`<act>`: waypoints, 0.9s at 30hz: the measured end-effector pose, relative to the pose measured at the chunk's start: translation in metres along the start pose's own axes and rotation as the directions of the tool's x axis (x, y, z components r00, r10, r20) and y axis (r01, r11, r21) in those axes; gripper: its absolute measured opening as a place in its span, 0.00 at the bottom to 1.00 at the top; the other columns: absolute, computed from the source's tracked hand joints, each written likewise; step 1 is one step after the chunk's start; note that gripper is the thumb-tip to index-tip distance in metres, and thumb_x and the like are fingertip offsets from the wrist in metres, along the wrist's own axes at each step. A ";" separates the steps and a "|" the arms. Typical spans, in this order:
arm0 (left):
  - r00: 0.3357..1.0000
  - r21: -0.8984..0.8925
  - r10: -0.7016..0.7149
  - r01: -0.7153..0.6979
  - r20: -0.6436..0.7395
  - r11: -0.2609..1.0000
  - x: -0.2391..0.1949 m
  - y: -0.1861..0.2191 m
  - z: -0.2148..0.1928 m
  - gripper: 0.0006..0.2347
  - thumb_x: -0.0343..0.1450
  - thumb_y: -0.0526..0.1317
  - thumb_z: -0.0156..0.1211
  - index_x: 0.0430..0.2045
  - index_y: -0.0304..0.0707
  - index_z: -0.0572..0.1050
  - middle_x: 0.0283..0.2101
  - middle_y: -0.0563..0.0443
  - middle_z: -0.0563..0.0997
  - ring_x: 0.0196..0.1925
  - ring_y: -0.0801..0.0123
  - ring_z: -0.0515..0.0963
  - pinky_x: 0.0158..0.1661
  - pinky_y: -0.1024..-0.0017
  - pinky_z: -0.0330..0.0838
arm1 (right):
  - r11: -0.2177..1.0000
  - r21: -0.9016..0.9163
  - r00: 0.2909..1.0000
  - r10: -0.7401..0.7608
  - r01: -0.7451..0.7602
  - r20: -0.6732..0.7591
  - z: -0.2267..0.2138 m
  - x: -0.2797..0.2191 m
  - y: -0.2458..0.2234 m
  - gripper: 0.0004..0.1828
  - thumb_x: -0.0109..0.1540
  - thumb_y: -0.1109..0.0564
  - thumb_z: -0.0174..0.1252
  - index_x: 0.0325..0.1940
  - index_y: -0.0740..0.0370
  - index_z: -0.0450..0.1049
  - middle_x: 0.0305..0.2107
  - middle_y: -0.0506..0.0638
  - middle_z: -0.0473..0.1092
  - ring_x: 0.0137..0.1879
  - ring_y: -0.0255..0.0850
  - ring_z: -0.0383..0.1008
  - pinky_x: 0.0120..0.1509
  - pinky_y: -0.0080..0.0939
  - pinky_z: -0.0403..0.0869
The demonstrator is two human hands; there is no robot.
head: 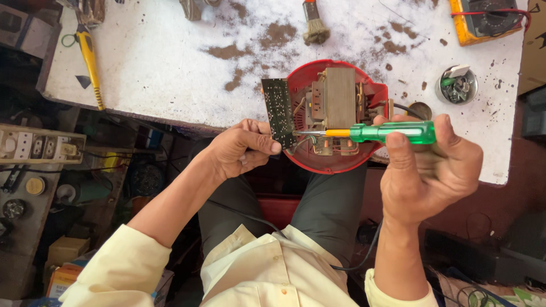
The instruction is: The person uses a green-handled screwdriver to adjust components on a circuit board and inside a red plastic housing containing a transformer. They repeatedly tighten and loosen screws, reposition the board, and inspect the internal wiring throughout the clip.
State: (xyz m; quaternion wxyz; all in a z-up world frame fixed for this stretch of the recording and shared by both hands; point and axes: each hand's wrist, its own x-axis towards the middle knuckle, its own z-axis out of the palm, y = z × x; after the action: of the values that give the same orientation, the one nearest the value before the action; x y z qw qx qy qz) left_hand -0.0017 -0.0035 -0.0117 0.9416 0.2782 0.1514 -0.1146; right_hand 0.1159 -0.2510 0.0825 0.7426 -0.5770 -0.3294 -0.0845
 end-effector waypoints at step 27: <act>0.999 0.067 0.012 -0.009 -0.038 0.998 -0.001 0.005 0.010 0.04 0.65 0.24 0.67 0.23 0.26 0.76 0.20 0.53 0.75 0.10 0.80 0.58 0.13 0.79 0.49 | 0.973 -0.231 1.000 0.004 -0.002 0.009 0.013 -0.003 0.009 0.30 0.70 0.66 0.67 0.66 0.59 0.55 0.43 0.56 0.69 0.45 0.41 0.75 0.52 0.35 0.77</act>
State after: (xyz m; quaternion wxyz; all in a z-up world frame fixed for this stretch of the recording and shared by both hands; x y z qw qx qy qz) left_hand 0.0010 -0.0043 -0.0009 0.9293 0.3124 0.1640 -0.1094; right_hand 0.1134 -0.2369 0.0754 0.6691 -0.6603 -0.3200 -0.1183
